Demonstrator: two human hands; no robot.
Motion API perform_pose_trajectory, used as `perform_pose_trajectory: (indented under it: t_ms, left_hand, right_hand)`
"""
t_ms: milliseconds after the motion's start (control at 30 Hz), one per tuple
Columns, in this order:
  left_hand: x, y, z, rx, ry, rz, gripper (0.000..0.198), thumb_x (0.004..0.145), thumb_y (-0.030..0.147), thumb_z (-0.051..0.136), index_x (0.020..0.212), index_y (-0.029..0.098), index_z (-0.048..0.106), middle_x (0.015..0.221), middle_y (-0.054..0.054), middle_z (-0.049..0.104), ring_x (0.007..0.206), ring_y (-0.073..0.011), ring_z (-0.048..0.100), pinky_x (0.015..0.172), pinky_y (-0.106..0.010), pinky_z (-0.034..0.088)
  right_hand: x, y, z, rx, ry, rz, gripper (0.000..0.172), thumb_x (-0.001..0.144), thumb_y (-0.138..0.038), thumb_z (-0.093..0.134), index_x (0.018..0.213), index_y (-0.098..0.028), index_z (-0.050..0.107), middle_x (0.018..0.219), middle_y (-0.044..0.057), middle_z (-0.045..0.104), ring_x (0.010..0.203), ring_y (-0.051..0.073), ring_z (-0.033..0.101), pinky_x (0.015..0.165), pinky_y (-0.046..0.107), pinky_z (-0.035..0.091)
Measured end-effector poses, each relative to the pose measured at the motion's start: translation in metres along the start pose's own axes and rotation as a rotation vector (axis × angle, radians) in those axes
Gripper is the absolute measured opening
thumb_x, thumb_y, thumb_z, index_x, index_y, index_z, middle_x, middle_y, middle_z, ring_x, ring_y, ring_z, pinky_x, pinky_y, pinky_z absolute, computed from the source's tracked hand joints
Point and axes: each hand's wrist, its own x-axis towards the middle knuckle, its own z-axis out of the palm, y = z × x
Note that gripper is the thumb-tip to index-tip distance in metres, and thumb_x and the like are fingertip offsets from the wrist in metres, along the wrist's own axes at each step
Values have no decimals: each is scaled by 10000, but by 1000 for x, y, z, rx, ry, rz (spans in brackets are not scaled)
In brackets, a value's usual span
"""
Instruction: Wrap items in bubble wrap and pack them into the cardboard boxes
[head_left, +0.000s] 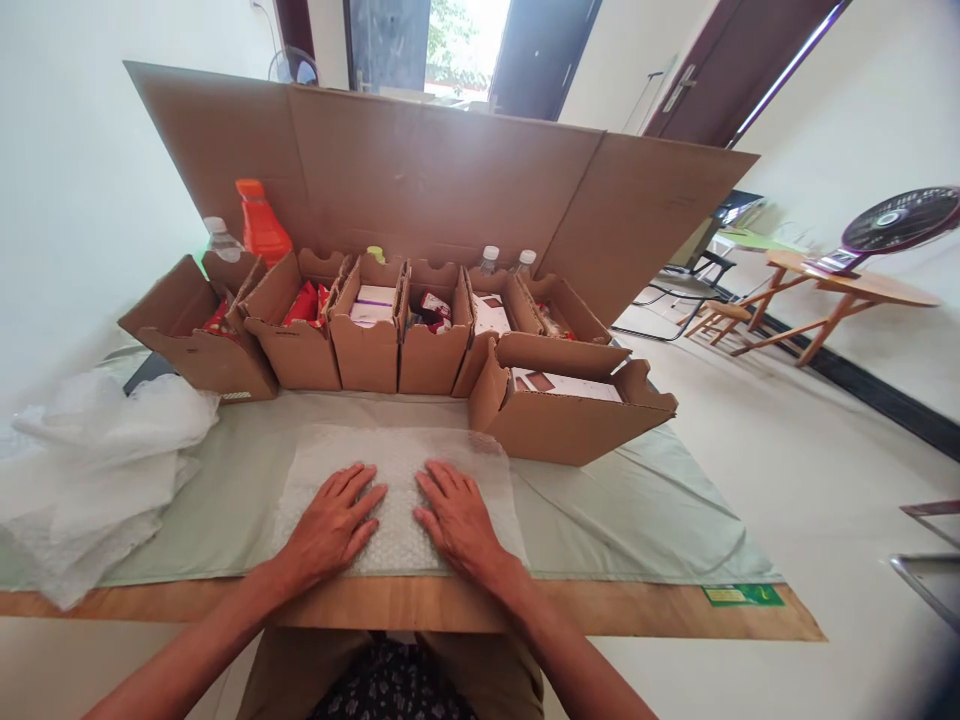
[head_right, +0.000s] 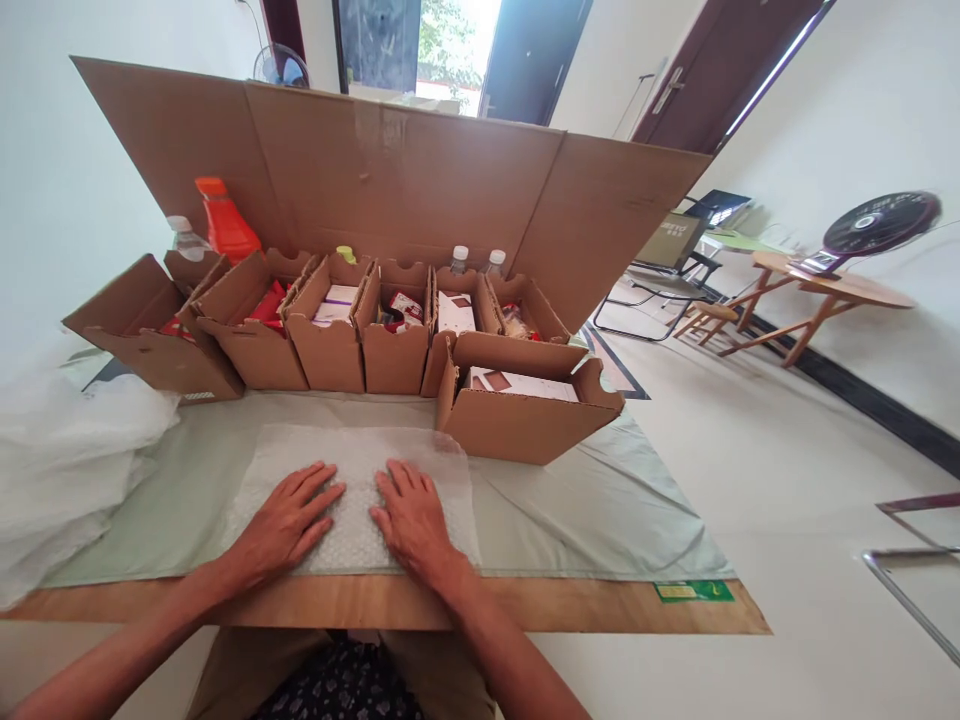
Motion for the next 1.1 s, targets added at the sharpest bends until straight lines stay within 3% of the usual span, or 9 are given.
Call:
perform_pose_trajectory:
  t_ms: [167,300,400,533,600,767,867,967,1100]
  left_hand:
    - [-24,4,-4,29,-20,-10,444,937,247,514,1373,203,587,1480,-152,551,1369,-330,482,1099,-519,416]
    - [-34,12,-22,-24,-30,-5,326,931,230,511,1214,187,666,1298,-147,669,1170,-304,611,965,-467,511]
    - [-22,11,-24,-32,-43,-20,276,954,224,480,1125,185,693,1206,-134,702,1096,-279,638,934,-442,531]
    - [5,4,-7,61,-82,3,393,967,281,485,1318,176,627,1455,-174,571,1354,-328,508,1078,-503,443]
    - [7,-3,1,88,-101,10,480,966,364,510,1407,184,564,1506,-183,525,1394,-345,477,1103,-532,410]
    - [-32,-32,-2,136,-114,-171,572,976,485,464,1466,193,509,1554,-191,467,1442,-372,422,1139,-584,328]
    - [-59,-40,-17,177,-91,-302,569,994,474,397,1429,137,545,1526,-226,488,1439,-389,419,1144,-610,307]
    - [-68,-26,-28,170,-65,-219,532,975,453,440,1381,143,583,1500,-212,521,1436,-386,418,1140,-593,331]
    - [-59,15,-29,39,-113,16,554,877,402,600,1402,234,545,1538,-142,497,1434,-336,433,1153,-547,348]
  right_hand:
    - [-27,8,1,-19,-18,57,474,960,-311,581,1417,-190,558,1520,151,518,1413,331,446,1121,535,391]
    - [-46,-3,-10,-4,-31,46,395,946,-304,609,1329,-211,613,1471,128,569,1357,311,500,1077,486,437]
    - [-30,-10,-11,-17,-10,47,315,942,-273,607,1247,-205,647,1424,124,606,1305,290,541,1027,452,472]
    - [5,-2,0,-72,30,34,396,943,-297,606,1325,-194,607,1474,124,570,1354,283,508,1058,444,451]
    - [7,11,4,-99,47,63,430,949,-326,596,1353,-181,594,1483,134,562,1370,298,496,1071,462,438]
    - [-59,64,-7,-204,111,268,466,990,-331,479,1373,-82,571,1456,259,546,1330,406,518,1013,620,429]
    - [-113,89,-25,-287,170,364,439,1003,-346,430,1313,-98,616,1384,241,614,1307,405,541,973,607,459]
    - [-143,88,-44,-263,130,252,383,982,-250,442,1311,-178,625,1357,153,657,1297,315,568,974,479,486]
    - [-138,57,-61,-127,-52,-4,537,855,-64,471,1347,-233,602,1411,99,626,1302,266,559,1018,443,460]
